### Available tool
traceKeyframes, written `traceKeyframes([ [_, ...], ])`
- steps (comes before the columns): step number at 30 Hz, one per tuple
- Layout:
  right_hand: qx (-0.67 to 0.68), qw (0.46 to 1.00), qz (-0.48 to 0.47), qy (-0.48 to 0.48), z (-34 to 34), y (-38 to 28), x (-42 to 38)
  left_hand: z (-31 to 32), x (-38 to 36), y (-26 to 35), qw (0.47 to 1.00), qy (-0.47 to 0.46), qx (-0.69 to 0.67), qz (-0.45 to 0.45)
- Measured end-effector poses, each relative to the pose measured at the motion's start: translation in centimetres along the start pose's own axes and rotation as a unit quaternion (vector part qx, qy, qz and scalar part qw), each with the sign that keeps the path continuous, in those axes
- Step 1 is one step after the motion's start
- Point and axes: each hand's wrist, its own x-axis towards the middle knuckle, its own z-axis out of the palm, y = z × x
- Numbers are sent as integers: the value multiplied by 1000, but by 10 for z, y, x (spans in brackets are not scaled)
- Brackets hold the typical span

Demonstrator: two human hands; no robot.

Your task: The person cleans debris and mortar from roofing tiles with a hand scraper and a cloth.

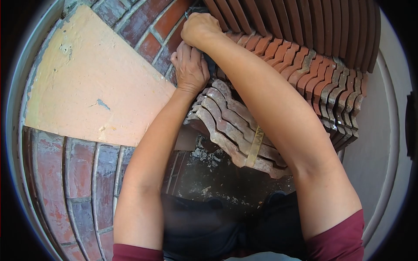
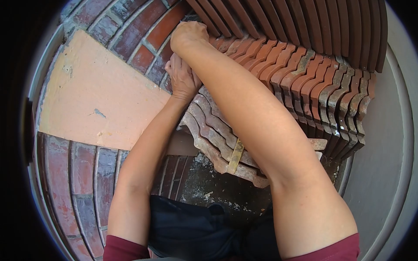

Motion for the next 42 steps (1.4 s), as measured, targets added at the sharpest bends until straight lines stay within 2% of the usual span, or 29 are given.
traceKeyframes([
  [2,-31,999,-11,12,8,1,4,1,-1,0,1000,3,-1,0],
  [5,-49,998,-39,-29,2,3,3,-2,1,2,1000,11,0,5],
  [11,-44,999,-19,-26,4,-1,14,-3,2,2,999,31,0,20],
  [14,-149,976,-147,-61,4,18,14,-2,3,3,999,34,-1,16],
  [15,-143,973,-170,-56,-1,22,8,-3,2,4,999,32,2,14],
  [19,-32,989,-137,-34,-45,39,-29,-5,6,8,999,27,1,16],
  [23,-71,976,-200,-53,-73,68,-55,-13,9,8,1000,6,0,8],
  [25,-85,973,-209,-49,-84,85,-65,-25,19,12,999,-38,5,-34],
  [26,-103,971,-206,-57,-90,93,-68,-31,25,14,997,-60,7,-54],
  [27,-122,969,-202,-65,-97,99,-72,-34,32,14,998,-44,5,-40],
  [30,-117,972,-190,-70,-108,112,-82,-41,49,13,989,-21,-80,-122],
  [31,-105,974,-187,-68,-109,115,-84,-43,57,15,986,21,-100,-130],
  [34,-60,971,-227,-51,-106,114,-86,-57,76,30,958,30,-143,-247],
  [35,-23,977,-200,-64,-106,112,-87,-57,79,28,960,28,-128,-249],
  [38,58,985,-136,-90,-107,85,-104,-47,82,16,979,60,-91,-172],
  [42,80,987,-111,-81,-70,76,-94,-50,87,31,970,47,-110,-213],
])
